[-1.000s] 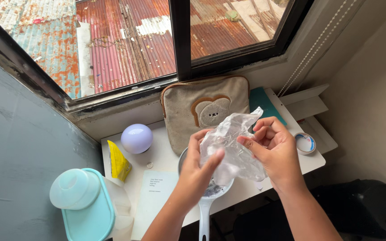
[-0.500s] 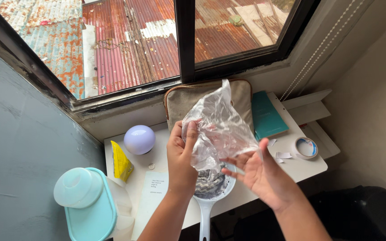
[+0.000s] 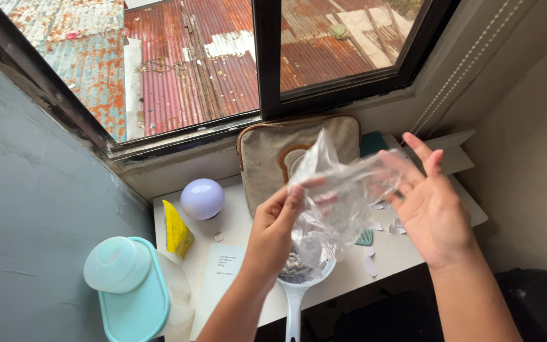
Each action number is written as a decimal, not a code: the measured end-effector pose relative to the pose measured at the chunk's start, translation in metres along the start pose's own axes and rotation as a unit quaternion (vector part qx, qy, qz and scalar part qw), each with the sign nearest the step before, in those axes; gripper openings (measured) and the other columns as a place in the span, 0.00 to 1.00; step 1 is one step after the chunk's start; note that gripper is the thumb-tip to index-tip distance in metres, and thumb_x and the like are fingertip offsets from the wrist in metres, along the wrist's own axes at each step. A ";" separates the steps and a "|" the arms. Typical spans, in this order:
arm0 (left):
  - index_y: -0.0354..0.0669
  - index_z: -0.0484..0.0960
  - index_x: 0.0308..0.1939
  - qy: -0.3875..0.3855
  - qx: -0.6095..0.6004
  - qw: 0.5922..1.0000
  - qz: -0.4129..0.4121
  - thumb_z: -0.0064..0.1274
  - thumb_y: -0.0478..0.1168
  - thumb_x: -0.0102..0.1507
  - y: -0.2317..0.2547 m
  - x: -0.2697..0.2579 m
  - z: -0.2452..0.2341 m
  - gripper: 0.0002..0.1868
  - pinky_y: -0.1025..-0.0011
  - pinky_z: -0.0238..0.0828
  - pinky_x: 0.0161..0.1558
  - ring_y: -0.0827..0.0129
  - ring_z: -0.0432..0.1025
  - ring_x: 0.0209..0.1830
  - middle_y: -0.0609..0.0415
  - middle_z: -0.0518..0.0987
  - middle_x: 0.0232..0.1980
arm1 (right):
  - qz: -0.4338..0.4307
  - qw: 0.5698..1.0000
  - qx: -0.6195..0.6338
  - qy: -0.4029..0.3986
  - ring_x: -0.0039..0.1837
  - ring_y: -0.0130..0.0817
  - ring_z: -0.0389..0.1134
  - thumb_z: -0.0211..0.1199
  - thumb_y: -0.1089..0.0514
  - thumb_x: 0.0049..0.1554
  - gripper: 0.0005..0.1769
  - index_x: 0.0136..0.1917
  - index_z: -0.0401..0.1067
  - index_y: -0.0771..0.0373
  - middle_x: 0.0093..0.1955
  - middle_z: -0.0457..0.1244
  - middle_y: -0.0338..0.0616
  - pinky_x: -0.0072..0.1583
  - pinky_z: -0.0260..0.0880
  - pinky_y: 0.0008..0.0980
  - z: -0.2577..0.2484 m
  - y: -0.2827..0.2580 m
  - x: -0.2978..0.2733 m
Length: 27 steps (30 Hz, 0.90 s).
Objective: The person stuffs scraps of paper into a plastic wrapper, clears the desk by setting aside a pouch, books, a comb, a water container, and a lamp, and then kneads paper pulp inside a bowl by hand.
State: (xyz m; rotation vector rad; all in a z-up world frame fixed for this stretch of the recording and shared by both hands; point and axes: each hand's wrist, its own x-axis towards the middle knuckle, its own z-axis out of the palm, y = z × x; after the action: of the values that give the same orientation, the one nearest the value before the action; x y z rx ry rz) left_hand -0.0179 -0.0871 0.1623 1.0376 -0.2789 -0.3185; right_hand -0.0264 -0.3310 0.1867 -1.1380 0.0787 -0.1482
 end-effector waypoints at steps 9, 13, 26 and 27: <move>0.35 0.67 0.73 0.098 -0.012 0.968 0.230 0.35 0.33 0.73 0.002 0.003 0.028 0.23 0.75 0.66 0.69 0.72 0.71 0.68 0.42 0.75 0.71 | 0.235 0.955 0.113 -0.141 0.63 0.41 0.69 0.58 0.31 0.54 0.42 0.67 0.68 0.65 0.61 0.68 0.52 0.64 0.68 0.47 0.059 0.041 -0.037; 0.37 0.67 0.73 0.129 0.001 0.969 0.209 0.33 0.33 0.74 0.001 0.003 0.029 0.23 0.73 0.65 0.64 0.70 0.70 0.63 0.44 0.76 0.70 | 0.192 0.971 0.119 -0.082 0.59 0.34 0.70 0.65 0.48 0.58 0.16 0.54 0.74 0.59 0.56 0.71 0.43 0.63 0.68 0.45 0.048 0.047 -0.029; 0.38 0.51 0.75 0.366 0.330 0.808 0.323 0.49 0.36 0.63 0.009 -0.007 0.013 0.38 0.57 0.52 0.68 0.56 0.62 0.68 0.42 0.61 0.69 | 0.081 0.996 0.037 0.011 0.43 0.18 0.66 0.66 0.58 0.56 0.05 0.47 0.73 0.59 0.43 0.69 0.32 0.48 0.66 0.23 0.028 0.038 -0.003; 0.38 0.51 0.75 0.364 0.330 0.808 0.324 0.49 0.36 0.63 0.011 -0.012 0.020 0.38 0.57 0.52 0.68 0.56 0.62 0.68 0.42 0.61 0.69 | 0.068 0.998 -0.003 -0.001 0.40 0.19 0.65 0.66 0.56 0.58 0.06 0.47 0.73 0.59 0.40 0.68 0.33 0.45 0.66 0.23 0.031 0.035 -0.003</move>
State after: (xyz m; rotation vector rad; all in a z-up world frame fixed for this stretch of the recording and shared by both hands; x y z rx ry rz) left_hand -0.0350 -0.0937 0.1805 1.5859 -0.0181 0.8633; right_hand -0.0219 -0.2878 0.1678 -1.1355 0.1556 -0.0253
